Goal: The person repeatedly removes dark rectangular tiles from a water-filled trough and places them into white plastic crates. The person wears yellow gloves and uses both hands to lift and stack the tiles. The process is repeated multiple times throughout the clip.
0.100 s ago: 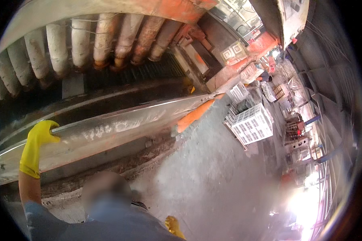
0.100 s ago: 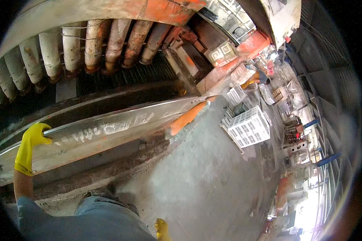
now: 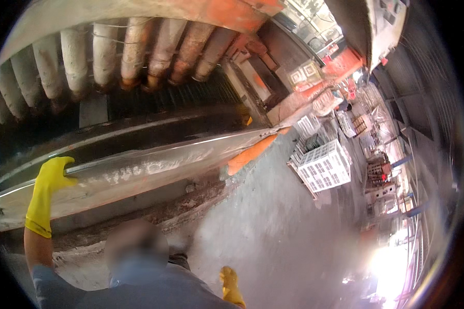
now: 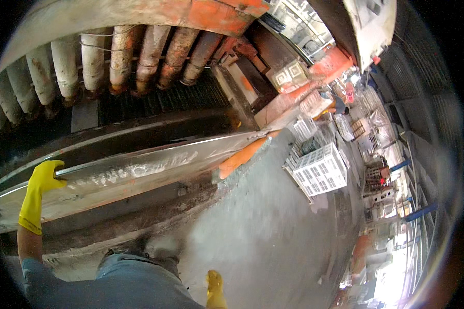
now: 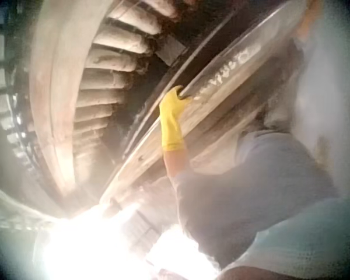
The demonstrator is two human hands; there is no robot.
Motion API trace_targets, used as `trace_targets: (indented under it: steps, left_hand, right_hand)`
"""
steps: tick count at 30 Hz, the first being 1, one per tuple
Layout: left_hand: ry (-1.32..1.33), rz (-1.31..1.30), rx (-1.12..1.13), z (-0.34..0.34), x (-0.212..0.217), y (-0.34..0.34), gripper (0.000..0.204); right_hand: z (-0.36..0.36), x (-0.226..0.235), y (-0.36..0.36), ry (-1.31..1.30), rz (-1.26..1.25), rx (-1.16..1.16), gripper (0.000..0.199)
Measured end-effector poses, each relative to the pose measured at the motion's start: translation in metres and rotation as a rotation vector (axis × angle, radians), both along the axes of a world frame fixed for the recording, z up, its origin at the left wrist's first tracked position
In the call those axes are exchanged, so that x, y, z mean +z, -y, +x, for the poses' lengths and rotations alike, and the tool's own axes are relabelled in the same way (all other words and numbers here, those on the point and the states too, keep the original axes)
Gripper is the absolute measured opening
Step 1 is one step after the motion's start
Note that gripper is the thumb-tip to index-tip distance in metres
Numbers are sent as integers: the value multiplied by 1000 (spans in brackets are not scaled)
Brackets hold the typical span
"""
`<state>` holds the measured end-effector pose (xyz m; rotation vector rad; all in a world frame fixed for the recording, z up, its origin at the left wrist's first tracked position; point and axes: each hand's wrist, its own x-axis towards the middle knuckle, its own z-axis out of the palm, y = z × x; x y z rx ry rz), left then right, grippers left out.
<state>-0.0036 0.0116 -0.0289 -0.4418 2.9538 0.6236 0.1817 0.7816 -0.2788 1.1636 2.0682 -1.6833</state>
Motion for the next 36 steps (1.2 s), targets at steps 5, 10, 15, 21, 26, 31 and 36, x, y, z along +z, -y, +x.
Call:
trace_targets:
  steps: [5,10,15,21,26,31,36]
  left_hand:
    - [-234,1,-79,-60,28,-98,73]
    - [-432,65,35,-138,17,-181,61]
    - [-413,-124,272,-179,-2,-206,52]
    - [-281,-21,549,-188,-2,-206,55]
    - [-109,-72,687,-191,8,-203,55]
    - [-85,-93,680,-199,5,-203,50]
    - [-134,-107,702,-205,1,-206,47]
  right_hand:
    - [-255,84,11,-414,222,312,28]
    - [-430,205,106,-736,262,574,40]
    - [-568,240,133,-1093,208,777,34]
    - [-696,239,145,-1208,408,974,34]
    - [-714,267,173,-583,645,1204,43]
    - [-749,262,160,-400,560,1383,45]
    - [-779,243,162,-392,369,1351,46]
